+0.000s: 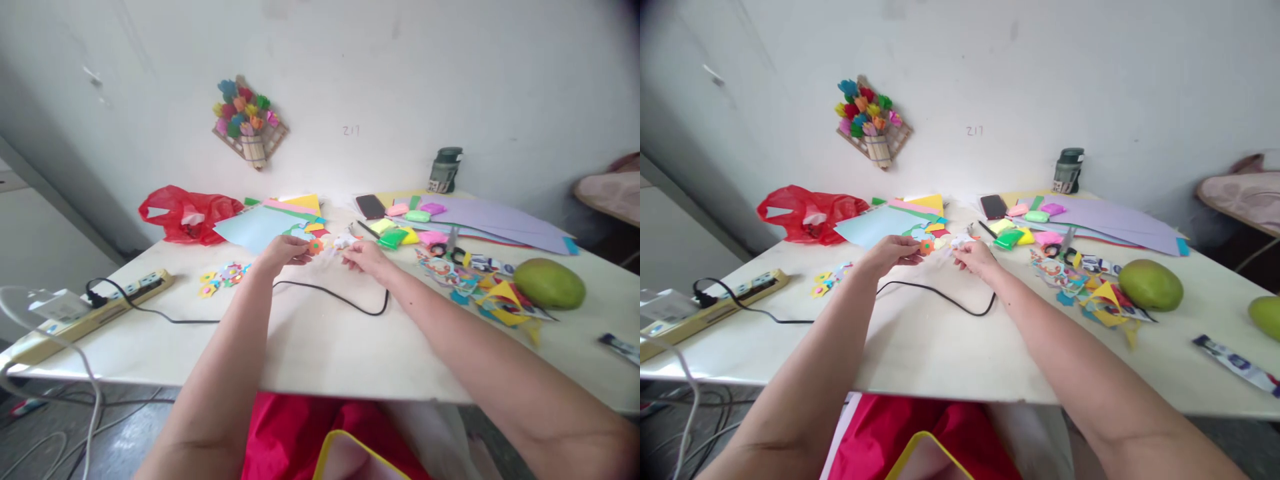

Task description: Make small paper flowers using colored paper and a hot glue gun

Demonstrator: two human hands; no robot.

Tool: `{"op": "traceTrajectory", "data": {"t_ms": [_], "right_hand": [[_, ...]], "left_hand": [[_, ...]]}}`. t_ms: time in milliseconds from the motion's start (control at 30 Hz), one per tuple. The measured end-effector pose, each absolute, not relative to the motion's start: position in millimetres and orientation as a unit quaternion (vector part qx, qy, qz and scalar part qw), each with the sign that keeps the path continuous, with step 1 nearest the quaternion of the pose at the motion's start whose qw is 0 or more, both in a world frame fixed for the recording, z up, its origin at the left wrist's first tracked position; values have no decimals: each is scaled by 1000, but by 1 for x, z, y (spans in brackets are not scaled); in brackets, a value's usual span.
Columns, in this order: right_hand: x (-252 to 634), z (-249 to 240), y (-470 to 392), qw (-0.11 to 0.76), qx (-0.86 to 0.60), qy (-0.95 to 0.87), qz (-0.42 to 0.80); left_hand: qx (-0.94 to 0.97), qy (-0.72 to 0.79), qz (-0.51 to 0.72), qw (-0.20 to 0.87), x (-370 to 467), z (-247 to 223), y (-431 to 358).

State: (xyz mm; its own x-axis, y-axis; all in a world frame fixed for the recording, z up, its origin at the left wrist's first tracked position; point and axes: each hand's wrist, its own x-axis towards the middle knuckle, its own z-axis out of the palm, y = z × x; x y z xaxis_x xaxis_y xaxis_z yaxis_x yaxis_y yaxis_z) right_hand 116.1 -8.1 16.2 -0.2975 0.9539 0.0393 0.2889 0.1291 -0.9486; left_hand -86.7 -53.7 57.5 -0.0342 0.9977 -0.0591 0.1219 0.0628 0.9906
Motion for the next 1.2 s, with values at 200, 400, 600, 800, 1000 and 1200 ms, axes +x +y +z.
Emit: {"op": "traceTrajectory", "data": {"t_ms": [200,400,600,800,1000,1200], "right_hand": [[71,25,-14,327,-372,-657,568],[30,34,-22,353,-399,-653,537],[7,31,-18,357,-430,-639,528],[-36,28,-26,314,-419,-662,536],[-86,19,-28,268,-399,-723,497],[-102,9,-17,235,-431,-781,387]], "left_hand": [[509,565,446,473,-117,55,-66],[485,582,457,465,-120,54,-76],[360,580,668,298,-145,61,-73],[166,589,766,197,-197,62,-88],[130,592,779,163,-207,45,-89],[112,582,786,176,-212,40,-85]]}}
